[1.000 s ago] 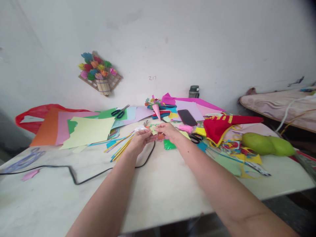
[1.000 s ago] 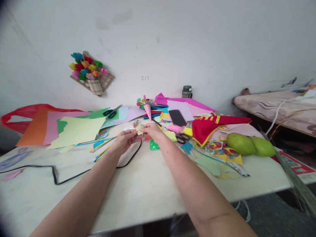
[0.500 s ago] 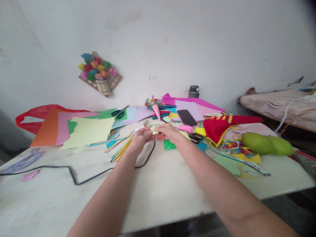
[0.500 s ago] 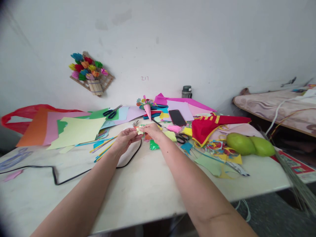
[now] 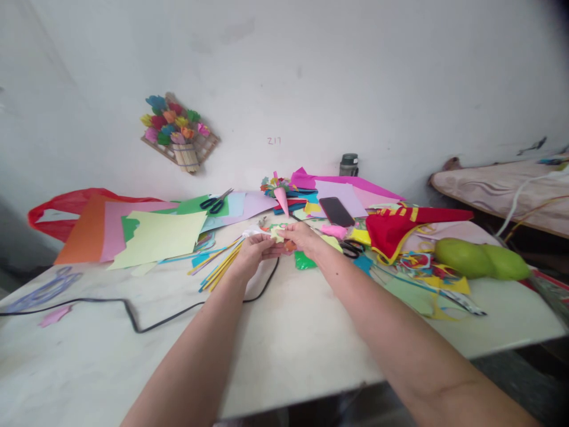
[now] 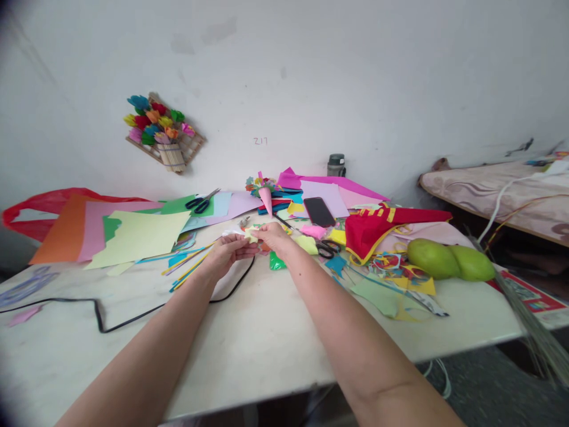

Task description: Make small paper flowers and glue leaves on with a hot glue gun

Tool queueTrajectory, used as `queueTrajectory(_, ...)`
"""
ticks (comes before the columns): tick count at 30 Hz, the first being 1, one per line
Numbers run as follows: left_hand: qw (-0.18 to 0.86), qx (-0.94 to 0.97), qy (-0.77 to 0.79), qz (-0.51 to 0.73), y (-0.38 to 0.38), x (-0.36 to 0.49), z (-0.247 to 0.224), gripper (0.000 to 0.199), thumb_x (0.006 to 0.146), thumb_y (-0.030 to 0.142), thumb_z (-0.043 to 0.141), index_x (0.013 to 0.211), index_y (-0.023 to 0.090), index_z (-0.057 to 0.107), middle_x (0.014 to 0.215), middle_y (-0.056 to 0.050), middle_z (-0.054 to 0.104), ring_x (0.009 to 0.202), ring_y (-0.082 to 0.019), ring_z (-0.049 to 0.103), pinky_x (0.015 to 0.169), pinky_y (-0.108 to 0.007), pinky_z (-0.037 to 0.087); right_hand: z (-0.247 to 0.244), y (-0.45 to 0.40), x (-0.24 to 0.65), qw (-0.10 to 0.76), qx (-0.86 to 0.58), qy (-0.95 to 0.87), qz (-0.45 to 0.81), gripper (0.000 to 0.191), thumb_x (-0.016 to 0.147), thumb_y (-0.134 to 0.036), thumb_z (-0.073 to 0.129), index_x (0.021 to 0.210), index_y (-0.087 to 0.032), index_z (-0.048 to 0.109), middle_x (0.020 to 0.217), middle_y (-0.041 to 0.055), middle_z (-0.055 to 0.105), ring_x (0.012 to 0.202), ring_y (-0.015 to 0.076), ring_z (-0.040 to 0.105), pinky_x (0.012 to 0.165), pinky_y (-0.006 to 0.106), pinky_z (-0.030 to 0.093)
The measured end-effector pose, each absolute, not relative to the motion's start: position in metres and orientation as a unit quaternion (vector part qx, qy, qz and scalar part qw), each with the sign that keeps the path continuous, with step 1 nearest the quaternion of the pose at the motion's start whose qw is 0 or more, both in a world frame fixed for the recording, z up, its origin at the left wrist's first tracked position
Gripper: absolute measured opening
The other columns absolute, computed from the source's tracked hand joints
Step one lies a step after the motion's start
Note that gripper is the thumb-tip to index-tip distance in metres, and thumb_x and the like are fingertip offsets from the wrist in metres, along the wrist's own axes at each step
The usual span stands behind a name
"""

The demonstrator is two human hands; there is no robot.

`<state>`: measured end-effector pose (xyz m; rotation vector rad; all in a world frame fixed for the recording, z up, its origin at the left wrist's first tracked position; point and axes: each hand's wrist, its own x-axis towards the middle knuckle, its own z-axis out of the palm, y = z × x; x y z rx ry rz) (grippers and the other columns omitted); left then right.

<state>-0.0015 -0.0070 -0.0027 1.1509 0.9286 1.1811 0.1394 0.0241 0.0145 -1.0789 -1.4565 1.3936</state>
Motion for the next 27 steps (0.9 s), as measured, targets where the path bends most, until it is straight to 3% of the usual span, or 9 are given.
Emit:
queueTrajectory(4, 0.580, 0.499, 0.395, 0.508, -0.007, -0.002, -0.003, 0.021, 0.064, 0.028, 0.066, 0.072, 0.012, 0.055, 0.070, -0.009, 0.067, 0.068, -0.020, 0.065, 0.069, -0.033, 0.049, 0.012, 0.026, 0.140, 0.410, -0.422, -0.588, 0.555, 0.021, 0.068, -0.029, 0.061, 0.057, -0.015, 0.051, 0.042, -0.0043, 0.046, 0.036, 0.0060, 0.041, 0.034, 0.018, 0.033)
queueTrajectory(11, 0.577, 0.495, 0.388, 0.521, -0.007, -0.002, -0.004, 0.020, 0.064, 0.027, 0.066, 0.072, 0.013, 0.054, 0.073, -0.009, 0.068, 0.070, -0.020, 0.065, 0.071, -0.034, 0.048, 0.009, 0.035, 0.143, 0.421, -0.396, -0.563, 0.590, 0.037, 0.065, -0.053, 0.057, 0.063, -0.016, 0.052, 0.049, -0.0031, 0.048, 0.041, 0.0079, 0.044, 0.038, 0.021, 0.038)
queueTrajectory(21, 0.567, 0.480, 0.395, 0.541, -0.003, -0.003, -0.007, 0.021, 0.062, 0.027, 0.067, 0.069, 0.012, 0.054, 0.070, -0.009, 0.067, 0.067, -0.020, 0.064, 0.068, -0.033, 0.049, 0.016, 0.032, 0.143, 0.518, -0.424, -0.533, 0.517, 0.013, 0.068, -0.024, 0.058, 0.062, -0.013, 0.058, 0.060, 0.0007, 0.058, 0.049, 0.0053, 0.046, 0.046, 0.017, 0.034)
queueTrajectory(27, 0.554, 0.475, 0.399, 0.555, -0.004, -0.002, -0.006, 0.020, 0.062, 0.026, 0.067, 0.068, 0.012, 0.053, 0.071, -0.009, 0.067, 0.068, -0.020, 0.064, 0.068, -0.032, 0.049, 0.014, 0.036, 0.146, 0.556, -0.430, -0.512, 0.494, 0.028, 0.074, -0.034, 0.050, 0.059, -0.012, 0.058, 0.059, 0.0025, 0.059, 0.047, 0.0055, 0.046, 0.046, 0.018, 0.034)
